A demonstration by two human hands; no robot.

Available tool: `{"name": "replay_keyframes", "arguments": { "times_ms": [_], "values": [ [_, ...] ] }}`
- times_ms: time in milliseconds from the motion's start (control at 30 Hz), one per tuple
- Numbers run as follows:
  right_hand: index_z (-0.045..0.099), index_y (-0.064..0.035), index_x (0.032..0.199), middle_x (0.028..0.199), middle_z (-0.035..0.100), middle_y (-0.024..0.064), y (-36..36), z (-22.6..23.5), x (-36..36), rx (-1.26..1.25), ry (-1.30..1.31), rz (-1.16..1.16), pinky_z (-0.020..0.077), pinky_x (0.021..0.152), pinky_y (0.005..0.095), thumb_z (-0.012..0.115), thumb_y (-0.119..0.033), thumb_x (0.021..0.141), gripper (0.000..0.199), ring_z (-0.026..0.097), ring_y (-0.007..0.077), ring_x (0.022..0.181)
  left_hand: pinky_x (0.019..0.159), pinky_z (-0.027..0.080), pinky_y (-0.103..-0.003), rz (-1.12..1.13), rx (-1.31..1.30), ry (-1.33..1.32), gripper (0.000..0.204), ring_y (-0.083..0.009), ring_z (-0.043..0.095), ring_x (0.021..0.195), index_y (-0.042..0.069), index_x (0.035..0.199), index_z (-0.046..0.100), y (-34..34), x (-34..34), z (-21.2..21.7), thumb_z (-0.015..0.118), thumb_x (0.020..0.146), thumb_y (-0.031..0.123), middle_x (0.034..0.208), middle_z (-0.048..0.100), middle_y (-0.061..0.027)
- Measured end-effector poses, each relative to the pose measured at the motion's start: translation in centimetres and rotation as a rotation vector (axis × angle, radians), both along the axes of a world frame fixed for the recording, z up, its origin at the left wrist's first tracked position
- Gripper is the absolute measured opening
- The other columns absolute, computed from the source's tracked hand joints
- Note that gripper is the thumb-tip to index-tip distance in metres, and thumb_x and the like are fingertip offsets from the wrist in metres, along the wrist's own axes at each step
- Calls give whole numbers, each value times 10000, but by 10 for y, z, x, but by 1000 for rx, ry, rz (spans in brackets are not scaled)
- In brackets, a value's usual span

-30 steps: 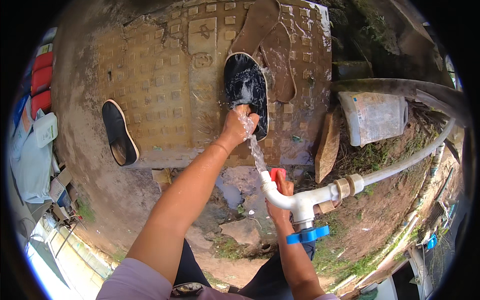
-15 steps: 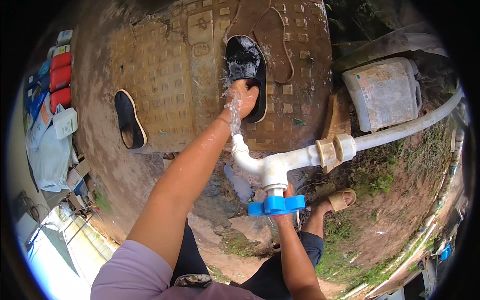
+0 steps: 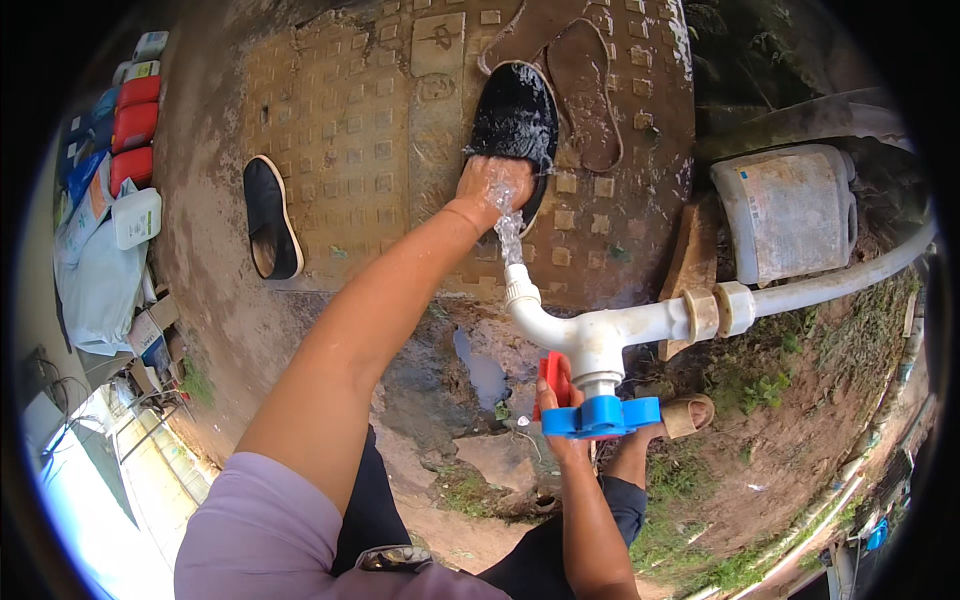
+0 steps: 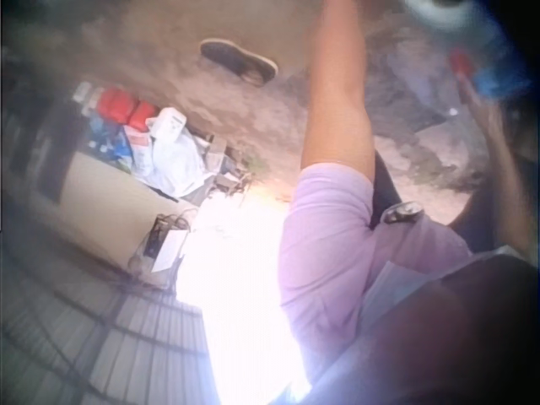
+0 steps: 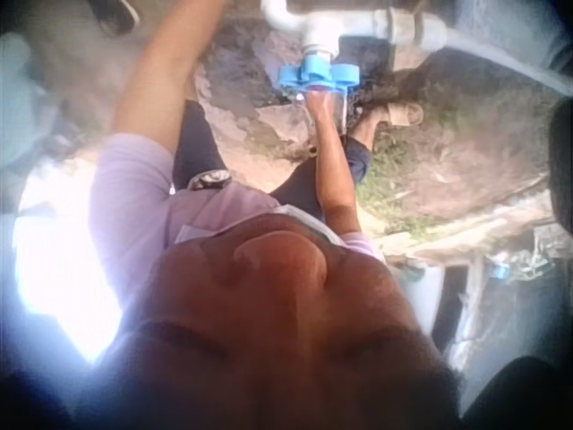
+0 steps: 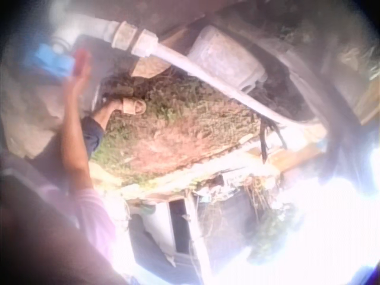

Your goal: The person washes a pair of black shoes under a running tap using a red brush. They scrub the uppers, soles, and sides of each shoe, rinse them repeatedly, and place them on a tiled surface.

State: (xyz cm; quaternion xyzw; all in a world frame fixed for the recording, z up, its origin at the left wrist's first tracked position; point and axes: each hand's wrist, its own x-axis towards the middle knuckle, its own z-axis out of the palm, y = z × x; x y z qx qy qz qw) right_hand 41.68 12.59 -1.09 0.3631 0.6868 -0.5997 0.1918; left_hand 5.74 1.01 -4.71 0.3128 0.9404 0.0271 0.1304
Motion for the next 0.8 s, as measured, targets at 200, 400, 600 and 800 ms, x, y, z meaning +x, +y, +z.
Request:
{"name": "replay_keyframes", "arguments": {
  "times_ms": [200, 400, 600, 800],
  "values": [
    [512, -9, 1389, 868, 669, 92, -6, -11, 3, 36, 99, 43, 536, 609, 312, 698, -281, 908, 583, 629, 166, 645, 662, 517, -498, 65, 180, -186, 164, -419, 648, 716, 66, 784, 615, -34, 26, -7, 523, 863, 176, 792, 657, -233],
    [574, -42, 1336, 1075, 617, 154, -4, -14, 3, 141, 109, 103, 515, 838, 366, 717, -259, 891, 516, 632, 246, 967, 741, 531, -476, -91, 100, -228, 126, -379, 679, 805, 74, 877, 625, -12, 12, 19, 596, 828, 187, 803, 676, -188],
    [526, -33, 1382, 930, 651, 100, -4, -15, -1, 95, 142, 66, 531, 712, 327, 688, -276, 916, 550, 631, 188, 777, 761, 522, -468, -1, 49, -109, 112, -354, 674, 810, 82, 783, 688, -15, -11, 32, 609, 791, 160, 822, 695, -175],
    [470, -25, 1426, 820, 631, 56, -3, -13, -6, -36, 117, 42, 498, 596, 292, 658, -323, 937, 603, 582, 121, 657, 792, 483, -464, 174, 61, -6, 109, -367, 639, 899, 52, 847, 678, -20, 6, 30, 651, 746, 82, 930, 674, -191]
  ]
}}
